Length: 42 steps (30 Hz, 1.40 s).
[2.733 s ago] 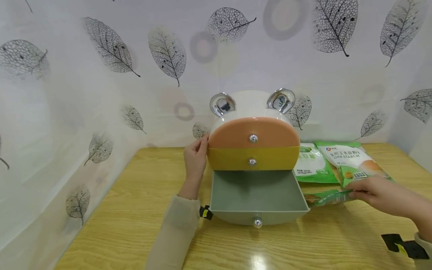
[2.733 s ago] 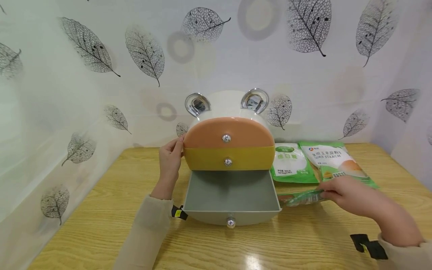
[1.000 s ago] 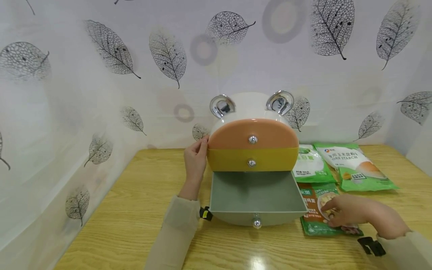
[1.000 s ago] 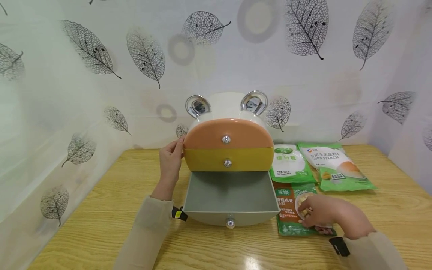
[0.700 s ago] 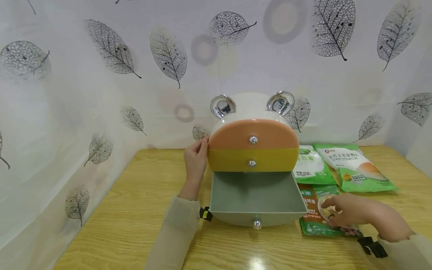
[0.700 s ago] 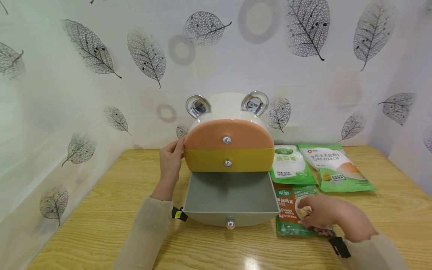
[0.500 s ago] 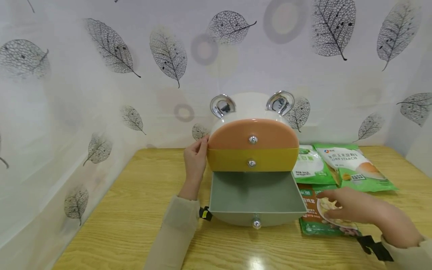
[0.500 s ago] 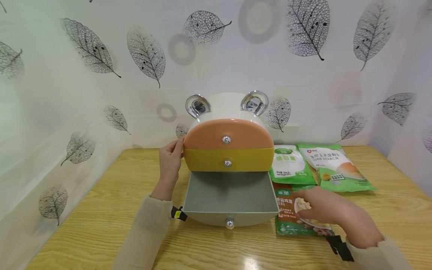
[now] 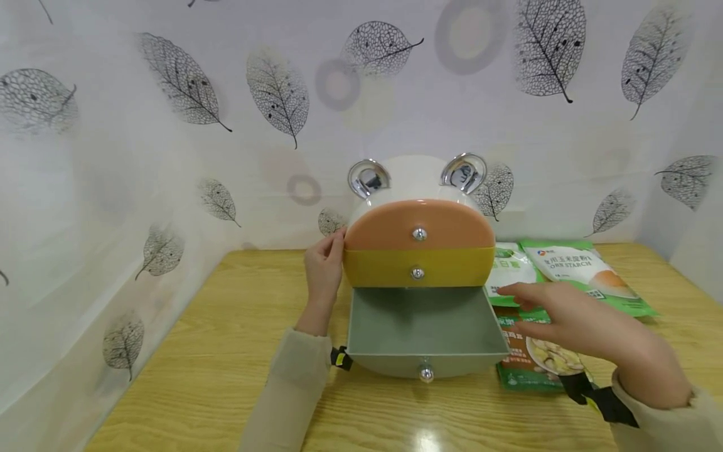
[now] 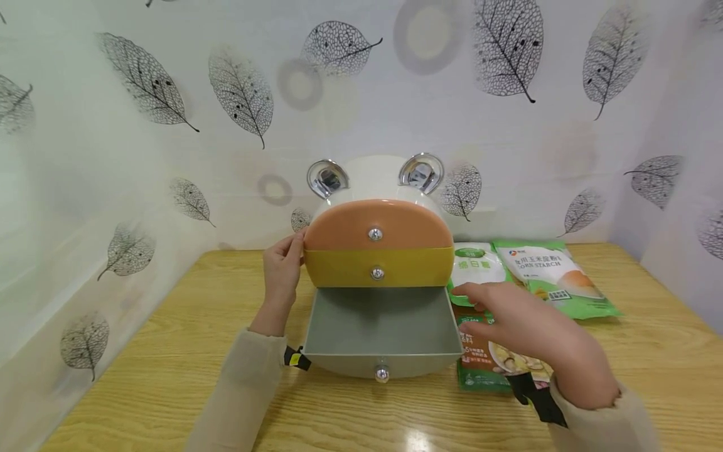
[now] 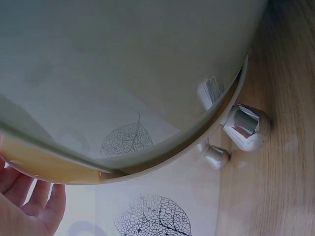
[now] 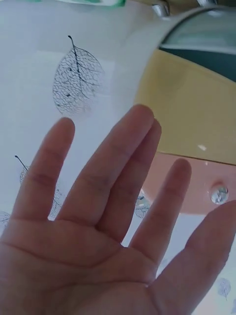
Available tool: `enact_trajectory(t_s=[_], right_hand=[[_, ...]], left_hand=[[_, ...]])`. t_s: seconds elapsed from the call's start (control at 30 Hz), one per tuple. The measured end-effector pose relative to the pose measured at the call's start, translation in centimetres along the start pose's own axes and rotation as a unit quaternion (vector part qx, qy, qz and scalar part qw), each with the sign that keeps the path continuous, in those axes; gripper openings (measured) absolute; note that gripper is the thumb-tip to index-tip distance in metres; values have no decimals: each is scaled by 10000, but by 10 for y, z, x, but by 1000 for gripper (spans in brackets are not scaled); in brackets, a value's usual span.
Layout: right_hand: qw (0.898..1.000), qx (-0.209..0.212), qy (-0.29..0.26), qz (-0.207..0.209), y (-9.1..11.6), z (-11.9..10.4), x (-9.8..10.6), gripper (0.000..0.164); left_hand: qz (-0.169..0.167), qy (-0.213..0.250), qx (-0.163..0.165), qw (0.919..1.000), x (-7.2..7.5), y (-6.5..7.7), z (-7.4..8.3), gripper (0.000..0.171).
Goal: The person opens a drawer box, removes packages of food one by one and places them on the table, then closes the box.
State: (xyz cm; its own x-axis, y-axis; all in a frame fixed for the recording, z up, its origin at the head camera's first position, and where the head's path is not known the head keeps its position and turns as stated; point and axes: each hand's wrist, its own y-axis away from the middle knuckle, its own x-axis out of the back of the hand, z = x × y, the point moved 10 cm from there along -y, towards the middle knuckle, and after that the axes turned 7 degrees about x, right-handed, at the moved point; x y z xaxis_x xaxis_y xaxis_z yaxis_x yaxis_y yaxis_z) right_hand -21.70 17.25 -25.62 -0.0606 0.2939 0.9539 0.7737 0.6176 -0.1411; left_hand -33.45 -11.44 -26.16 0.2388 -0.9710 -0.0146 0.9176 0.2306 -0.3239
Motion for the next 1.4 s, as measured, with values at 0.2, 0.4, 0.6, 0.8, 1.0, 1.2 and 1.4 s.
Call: enact_trajectory(t_s=[0.2, 0.4, 0.6, 0.8, 1.0, 1.2, 1.4], right_hand=[[9985, 235, 158, 474, -6, -23, 9, 39], [9944, 775, 161, 702, -17, -57, 1, 30], [9935, 1109, -221, 159, -25, -85, -24, 26], [9901, 1163, -557, -552, -33, -97, -54, 26], [9826, 1013, -658, -1408, -37, -101, -92, 28], [9821, 700, -569, -1653, -38, -94, -113, 27], [9822, 506, -470, -1748, -37, -91, -118, 29]], left_hand=[[-12, 19, 5, 10000, 0, 0, -1, 25], [25, 9, -76, 10000, 0, 0, -1, 24], [31, 24, -48, 10000, 0, 0, -1, 24], [-8, 39, 18, 10000, 0, 0, -1, 24], [-54, 88, 115, 9999, -1, 0, -3, 25], [-37, 92, 88, 9999, -1, 0, -3, 25], [5, -3, 27, 10000, -1, 0, -1, 26]])
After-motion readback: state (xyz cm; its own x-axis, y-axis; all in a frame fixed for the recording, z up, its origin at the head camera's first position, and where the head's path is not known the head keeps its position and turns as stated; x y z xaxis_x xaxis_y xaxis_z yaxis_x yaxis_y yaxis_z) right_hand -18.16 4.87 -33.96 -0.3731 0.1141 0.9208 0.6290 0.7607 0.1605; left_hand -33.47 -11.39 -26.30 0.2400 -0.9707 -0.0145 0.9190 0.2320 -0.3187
